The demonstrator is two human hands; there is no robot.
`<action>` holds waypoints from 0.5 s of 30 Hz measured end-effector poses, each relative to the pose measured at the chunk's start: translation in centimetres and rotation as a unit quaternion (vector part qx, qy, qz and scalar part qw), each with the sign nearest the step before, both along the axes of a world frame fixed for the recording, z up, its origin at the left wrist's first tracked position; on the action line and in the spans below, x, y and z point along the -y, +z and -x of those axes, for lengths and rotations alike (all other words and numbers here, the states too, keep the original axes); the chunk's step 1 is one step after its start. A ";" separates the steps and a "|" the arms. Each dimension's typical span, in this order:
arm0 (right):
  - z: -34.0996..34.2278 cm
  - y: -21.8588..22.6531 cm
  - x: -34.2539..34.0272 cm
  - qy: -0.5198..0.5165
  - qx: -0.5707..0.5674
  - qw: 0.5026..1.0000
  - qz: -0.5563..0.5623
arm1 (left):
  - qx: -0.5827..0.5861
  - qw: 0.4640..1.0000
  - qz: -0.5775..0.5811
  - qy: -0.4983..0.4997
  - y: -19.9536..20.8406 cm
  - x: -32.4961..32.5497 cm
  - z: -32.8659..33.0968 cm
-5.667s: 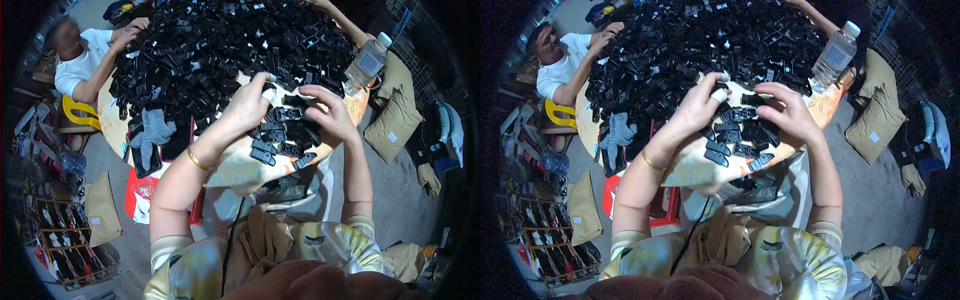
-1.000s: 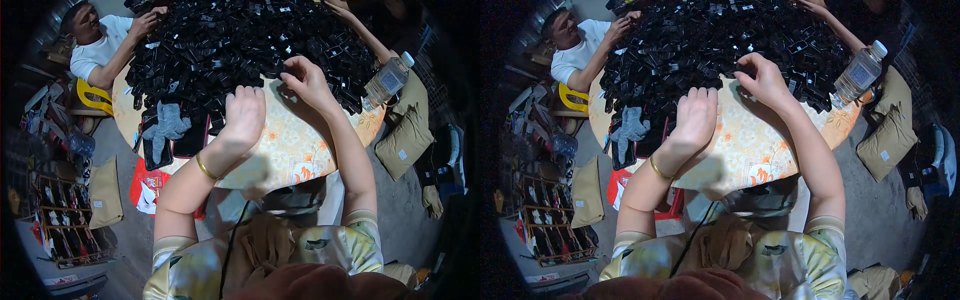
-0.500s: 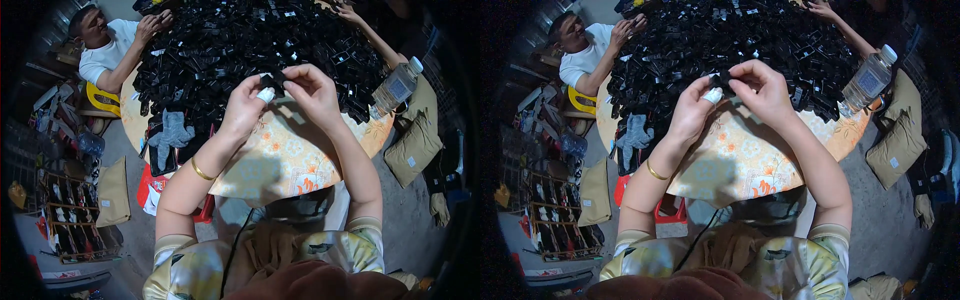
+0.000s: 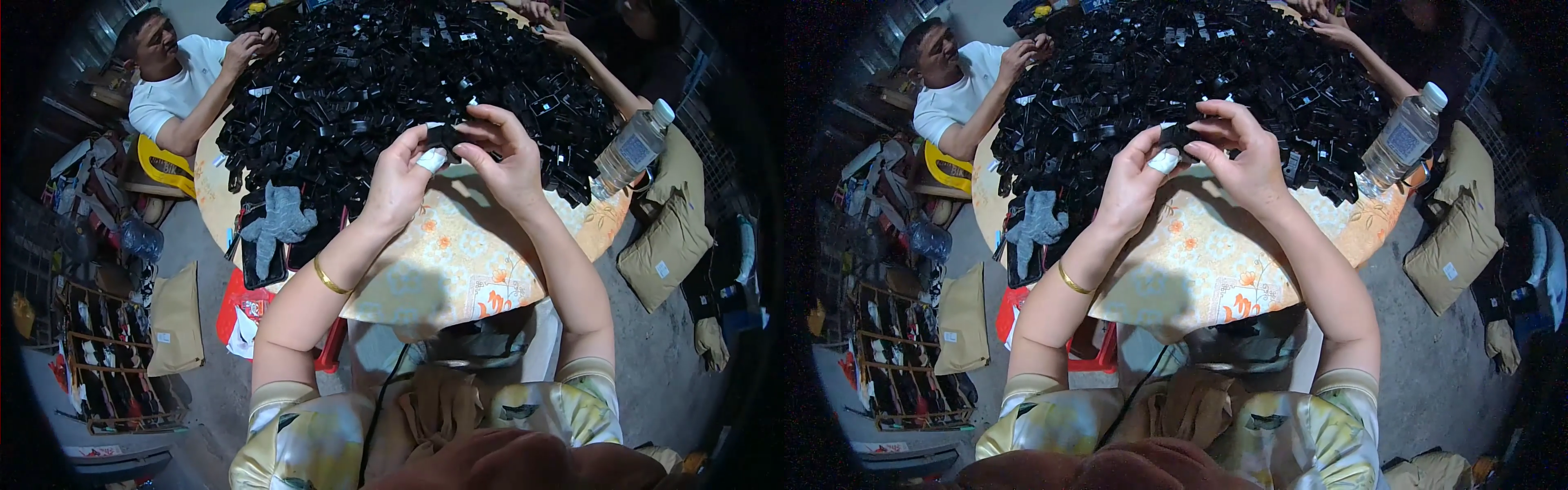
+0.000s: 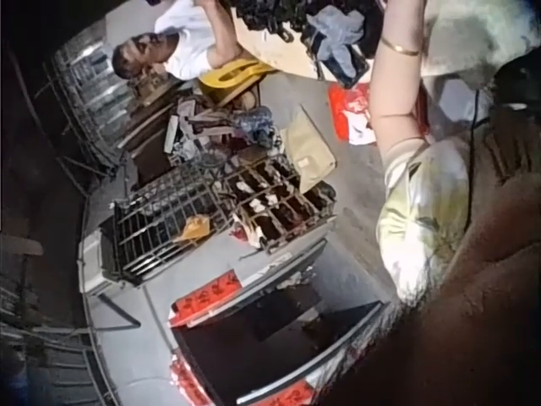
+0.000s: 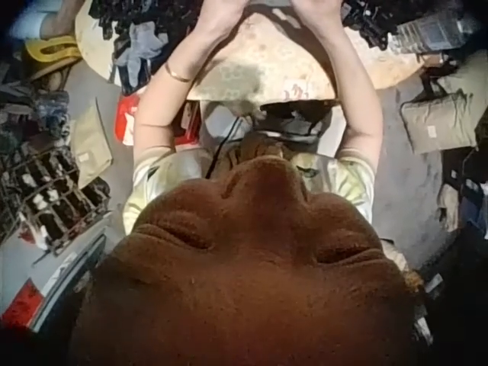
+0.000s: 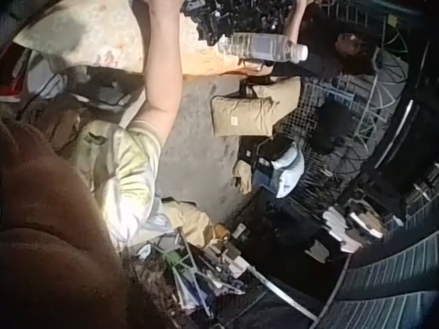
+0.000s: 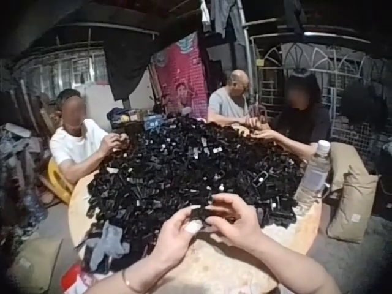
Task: Sorting and inspecting small black plastic components on a production table.
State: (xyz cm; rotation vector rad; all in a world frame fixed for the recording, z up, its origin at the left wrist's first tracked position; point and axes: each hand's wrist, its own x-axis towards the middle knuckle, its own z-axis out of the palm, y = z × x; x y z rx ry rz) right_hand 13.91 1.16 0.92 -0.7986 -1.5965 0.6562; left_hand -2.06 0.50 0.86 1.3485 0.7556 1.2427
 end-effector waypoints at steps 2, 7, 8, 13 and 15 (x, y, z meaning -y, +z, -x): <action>-0.1 -0.2 0.0 -0.033 0.044 0.998 -0.026 | -0.010 1.000 0.004 -0.015 -0.1 -0.3 0.1; 0.2 -0.5 0.3 -0.114 0.128 0.971 -0.164 | 0.053 0.998 0.022 -0.040 0.3 0.3 -0.3; 0.3 -0.5 0.3 -0.132 0.158 0.959 -0.197 | 0.062 0.996 0.020 -0.055 0.3 0.4 -0.3; 1.4 -1.1 0.9 -0.132 0.192 0.939 -0.254 | 0.084 0.994 0.067 -0.005 -1.4 -0.2 -0.4; 1.7 -0.9 0.9 -0.088 0.158 0.962 -0.204 | 0.082 0.995 0.054 -0.001 -1.3 -0.2 -0.1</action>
